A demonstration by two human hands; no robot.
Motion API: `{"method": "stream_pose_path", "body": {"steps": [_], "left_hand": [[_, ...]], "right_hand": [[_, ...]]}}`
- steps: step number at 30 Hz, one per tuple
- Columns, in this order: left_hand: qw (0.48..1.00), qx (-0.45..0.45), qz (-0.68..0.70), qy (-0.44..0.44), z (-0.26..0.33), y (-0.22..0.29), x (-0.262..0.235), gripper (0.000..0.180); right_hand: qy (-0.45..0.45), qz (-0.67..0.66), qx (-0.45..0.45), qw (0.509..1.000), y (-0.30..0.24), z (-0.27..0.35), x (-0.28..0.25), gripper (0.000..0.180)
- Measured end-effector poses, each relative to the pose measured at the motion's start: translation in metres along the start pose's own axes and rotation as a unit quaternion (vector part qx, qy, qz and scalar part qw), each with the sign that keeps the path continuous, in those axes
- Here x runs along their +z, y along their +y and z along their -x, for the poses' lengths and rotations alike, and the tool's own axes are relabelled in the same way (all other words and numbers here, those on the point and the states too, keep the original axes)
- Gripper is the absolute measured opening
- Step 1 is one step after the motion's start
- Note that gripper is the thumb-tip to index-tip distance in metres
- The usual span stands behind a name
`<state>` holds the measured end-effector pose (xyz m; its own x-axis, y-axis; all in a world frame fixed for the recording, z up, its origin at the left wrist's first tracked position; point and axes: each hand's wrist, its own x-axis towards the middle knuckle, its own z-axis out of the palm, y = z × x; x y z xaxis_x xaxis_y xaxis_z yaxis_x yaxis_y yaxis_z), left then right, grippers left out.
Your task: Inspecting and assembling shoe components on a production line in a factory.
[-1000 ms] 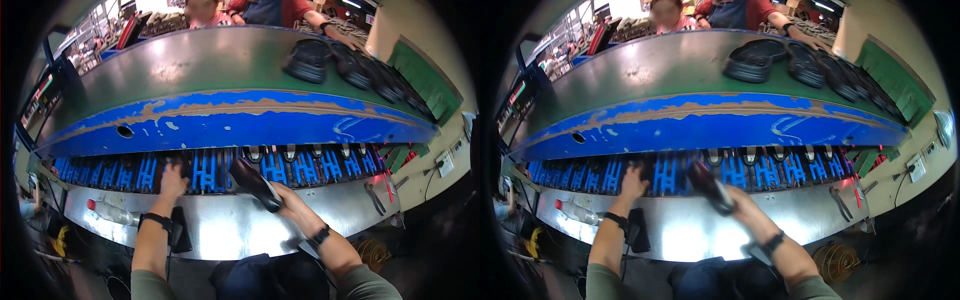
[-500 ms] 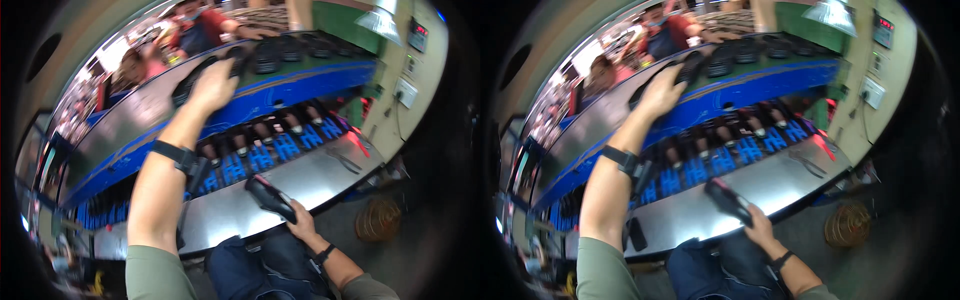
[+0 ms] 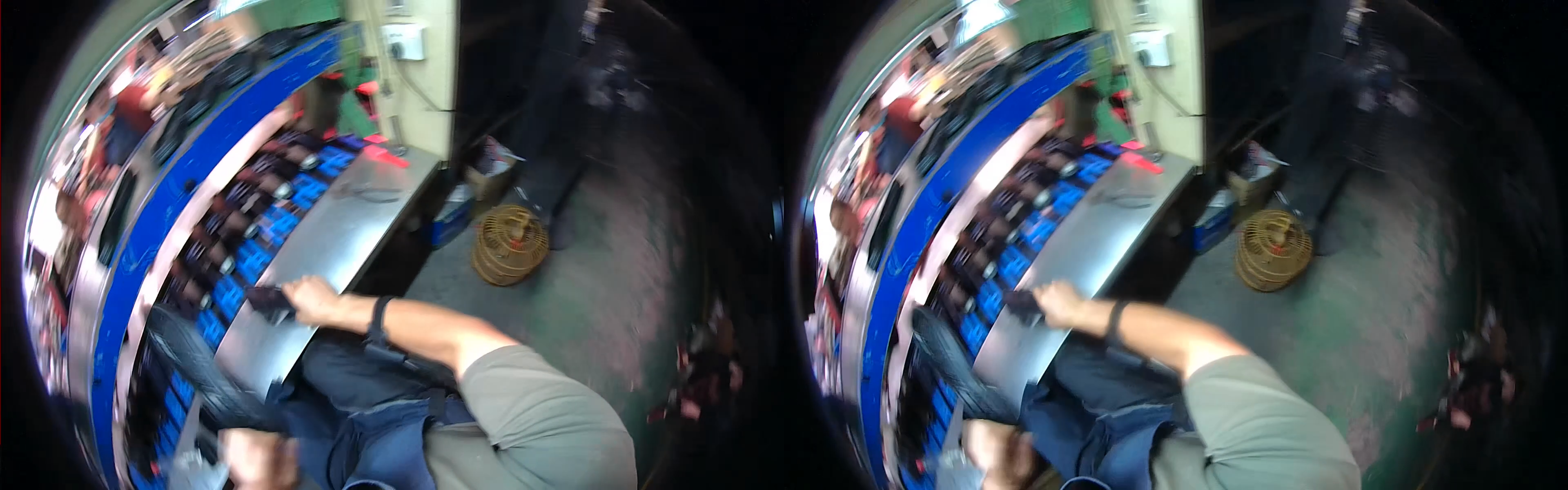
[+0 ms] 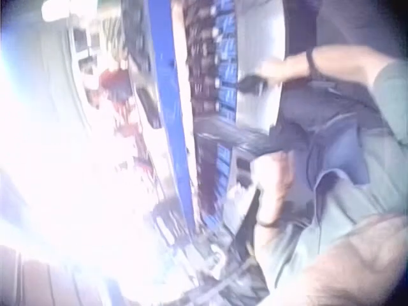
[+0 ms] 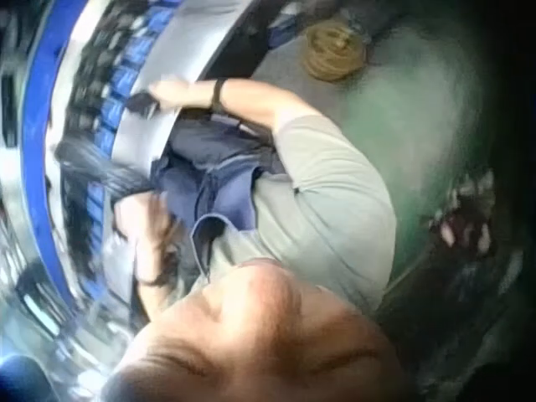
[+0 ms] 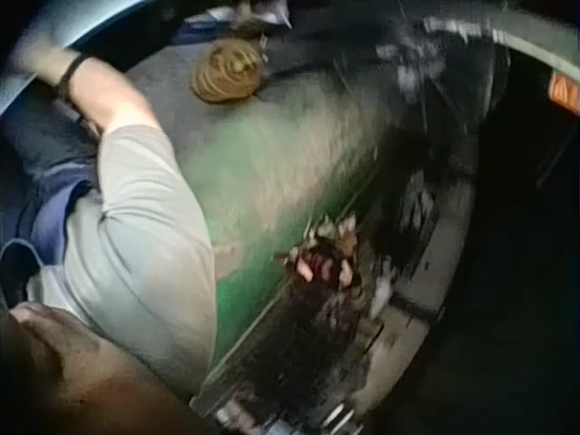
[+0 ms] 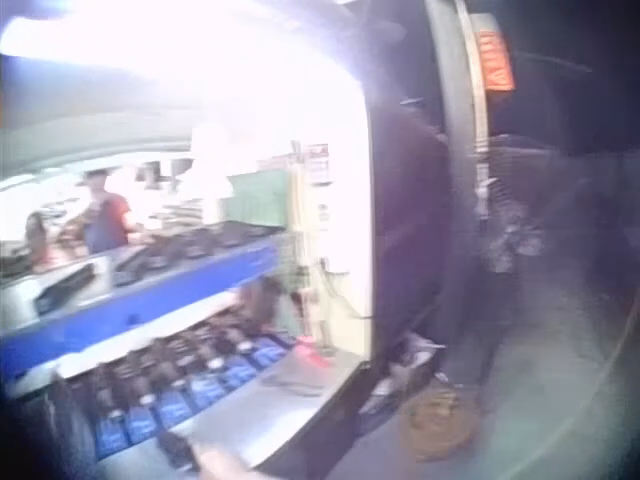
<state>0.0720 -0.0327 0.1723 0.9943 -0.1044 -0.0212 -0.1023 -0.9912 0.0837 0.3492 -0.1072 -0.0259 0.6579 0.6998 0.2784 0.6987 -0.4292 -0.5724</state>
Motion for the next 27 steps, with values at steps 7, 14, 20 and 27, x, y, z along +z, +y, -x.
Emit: {"method": "stream_pose_path", "body": {"steps": [7,14,20,27], "left_hand": [[0.935,-0.121,0.312,0.114,0.121,0.031,0.193,0.015],[0.69,-0.471,0.286,0.469,0.147,-0.096,0.218,0.056],[0.524,-0.316,0.669,0.422,0.127,-0.119,0.199,0.029],[0.371,-0.025,0.882,0.288,0.133,-0.09,0.126,0.072]], "right_hand": [[0.038,-0.196,-0.139,0.97,-0.135,0.037,-0.14,0.043],[-0.19,-0.503,0.118,0.835,-0.123,0.139,-0.038,0.037],[-0.264,-0.661,0.172,0.681,-0.119,0.194,-0.036,0.072],[-0.307,-0.669,0.257,0.626,-0.082,0.238,-0.034,0.088]]}}
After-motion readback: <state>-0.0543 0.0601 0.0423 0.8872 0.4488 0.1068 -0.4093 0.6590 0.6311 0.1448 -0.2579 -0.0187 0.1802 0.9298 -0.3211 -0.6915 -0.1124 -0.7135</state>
